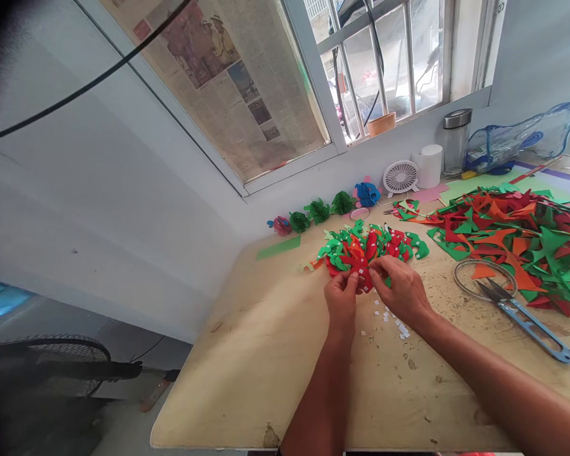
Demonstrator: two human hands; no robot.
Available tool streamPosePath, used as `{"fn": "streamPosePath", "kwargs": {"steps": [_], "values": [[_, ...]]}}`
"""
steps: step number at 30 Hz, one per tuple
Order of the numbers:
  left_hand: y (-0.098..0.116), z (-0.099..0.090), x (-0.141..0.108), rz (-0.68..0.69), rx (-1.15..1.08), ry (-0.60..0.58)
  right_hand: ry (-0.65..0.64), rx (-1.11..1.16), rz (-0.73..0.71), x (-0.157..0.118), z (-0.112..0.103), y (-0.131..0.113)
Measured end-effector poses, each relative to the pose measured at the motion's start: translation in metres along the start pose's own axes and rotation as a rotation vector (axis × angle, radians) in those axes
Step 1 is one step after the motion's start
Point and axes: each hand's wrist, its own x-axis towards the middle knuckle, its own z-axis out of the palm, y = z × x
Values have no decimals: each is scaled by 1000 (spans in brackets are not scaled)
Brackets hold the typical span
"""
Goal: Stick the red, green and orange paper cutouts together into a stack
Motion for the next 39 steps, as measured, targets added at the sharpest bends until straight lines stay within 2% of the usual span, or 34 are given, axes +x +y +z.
{"fn": "streamPosePath", "kwargs": {"steps": [4, 10, 16, 23, 30, 39], "values": [[-1, -1, -3, 114, 60, -53, -111, 41, 48, -2, 2, -2], [-4, -2, -5, 139, 107, -92, -159, 128, 160, 0, 7, 4], [-6, -4, -5, 216, 186, -142, -230, 349, 250, 4, 7, 10], [-6, -5, -7, 279, 226, -182, -224, 324, 300, 5, 5, 10], [-7, -3, -8, 321, 273, -171, -205, 334, 330, 4, 4, 8], [2, 0, -10, 246, 211, -142, -239, 450, 345, 4, 5, 7]]}}
